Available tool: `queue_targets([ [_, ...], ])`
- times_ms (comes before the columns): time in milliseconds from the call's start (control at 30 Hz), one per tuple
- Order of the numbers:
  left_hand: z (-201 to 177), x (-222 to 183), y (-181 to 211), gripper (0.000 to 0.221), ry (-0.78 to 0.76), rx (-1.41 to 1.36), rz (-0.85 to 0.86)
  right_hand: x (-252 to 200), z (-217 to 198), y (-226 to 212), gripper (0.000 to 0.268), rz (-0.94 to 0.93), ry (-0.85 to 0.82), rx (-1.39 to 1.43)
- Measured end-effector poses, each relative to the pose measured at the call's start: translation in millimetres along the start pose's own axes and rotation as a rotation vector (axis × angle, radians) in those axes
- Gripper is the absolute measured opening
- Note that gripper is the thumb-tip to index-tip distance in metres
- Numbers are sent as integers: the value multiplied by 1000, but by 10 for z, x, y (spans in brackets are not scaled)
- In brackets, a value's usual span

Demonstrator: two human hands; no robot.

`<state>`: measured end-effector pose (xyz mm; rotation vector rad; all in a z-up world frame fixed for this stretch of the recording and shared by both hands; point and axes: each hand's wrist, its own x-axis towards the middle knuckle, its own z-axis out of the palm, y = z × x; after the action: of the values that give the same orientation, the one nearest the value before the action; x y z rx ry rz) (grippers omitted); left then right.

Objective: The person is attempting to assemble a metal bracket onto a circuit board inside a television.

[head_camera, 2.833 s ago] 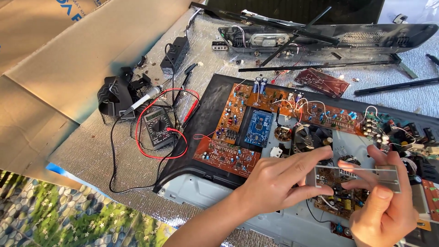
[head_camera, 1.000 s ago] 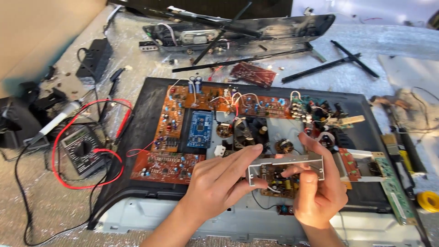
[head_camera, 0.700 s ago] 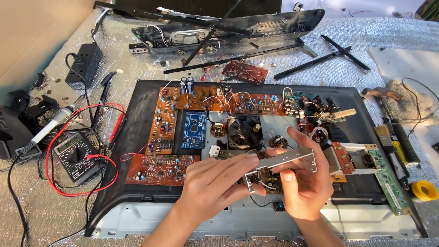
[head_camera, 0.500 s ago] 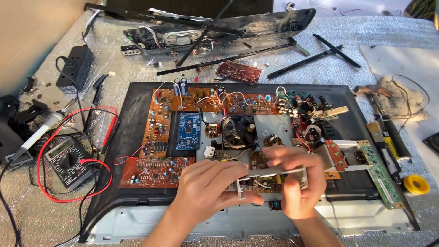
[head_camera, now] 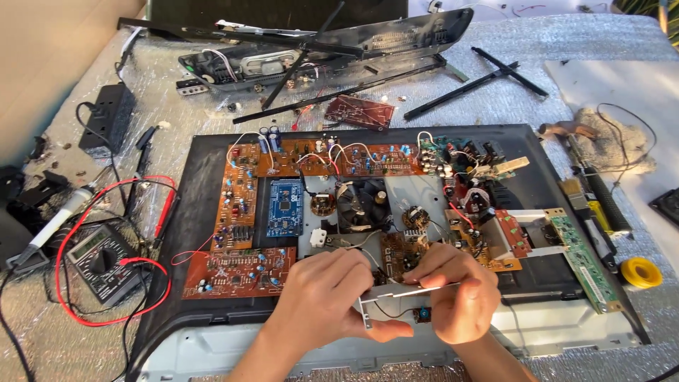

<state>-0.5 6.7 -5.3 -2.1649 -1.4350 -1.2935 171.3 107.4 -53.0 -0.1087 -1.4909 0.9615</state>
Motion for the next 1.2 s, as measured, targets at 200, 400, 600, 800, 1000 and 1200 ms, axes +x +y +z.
queue_targets([
  [200,11,-8,15,62,-3,-9,35,-27,-37,-4,53,-1,12,-25],
  [400,31,-39,21,63,-34,30,67,-45,-78,12,58,56,-4,-39],
  [600,103,-84,69,64,-23,10,92,-58,-120,-8,61,86,-11,-33],
  [800,65,-64,76,60,1,-52,67,-84,-144,13,63,117,-12,-121],
  [1000,64,-80,95,57,46,-56,62,-208,-203,74,62,180,44,-186],
  [1200,81,-85,86,56,72,-54,60,-218,-156,10,68,235,84,-256],
])
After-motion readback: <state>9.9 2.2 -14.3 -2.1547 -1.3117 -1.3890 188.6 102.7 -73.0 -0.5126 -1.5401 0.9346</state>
